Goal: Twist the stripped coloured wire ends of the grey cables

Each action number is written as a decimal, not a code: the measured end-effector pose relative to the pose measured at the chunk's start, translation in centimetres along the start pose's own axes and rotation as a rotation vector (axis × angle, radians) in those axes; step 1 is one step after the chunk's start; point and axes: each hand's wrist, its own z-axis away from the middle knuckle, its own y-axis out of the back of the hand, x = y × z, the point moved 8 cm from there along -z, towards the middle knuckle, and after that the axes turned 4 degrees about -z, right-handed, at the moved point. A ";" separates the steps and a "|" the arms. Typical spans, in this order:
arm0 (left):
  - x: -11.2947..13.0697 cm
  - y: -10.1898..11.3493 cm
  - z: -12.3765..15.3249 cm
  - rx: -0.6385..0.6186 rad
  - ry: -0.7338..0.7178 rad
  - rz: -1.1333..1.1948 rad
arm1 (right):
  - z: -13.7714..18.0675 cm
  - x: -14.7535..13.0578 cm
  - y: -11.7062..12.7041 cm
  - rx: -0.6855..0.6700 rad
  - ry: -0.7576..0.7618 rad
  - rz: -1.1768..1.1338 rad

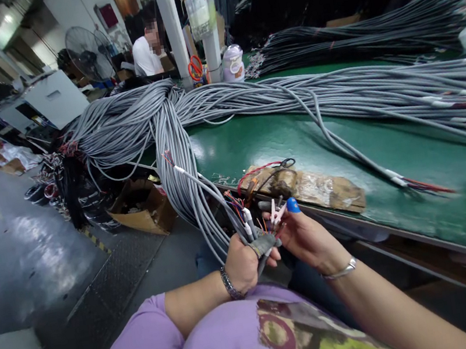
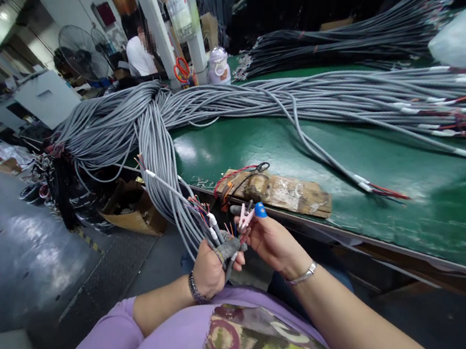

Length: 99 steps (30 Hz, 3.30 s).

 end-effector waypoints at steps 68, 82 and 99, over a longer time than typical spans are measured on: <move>0.3 0.4 0.1 -0.070 0.050 -0.046 | 0.7 -0.3 1.8 0.065 -0.020 0.126; 0.0 -0.5 -1.1 -0.123 0.098 -0.049 | -0.4 -0.9 1.3 0.105 0.174 0.195; -0.2 -0.2 -0.1 -0.121 0.072 -0.088 | -0.5 0.3 1.2 0.048 0.012 -0.094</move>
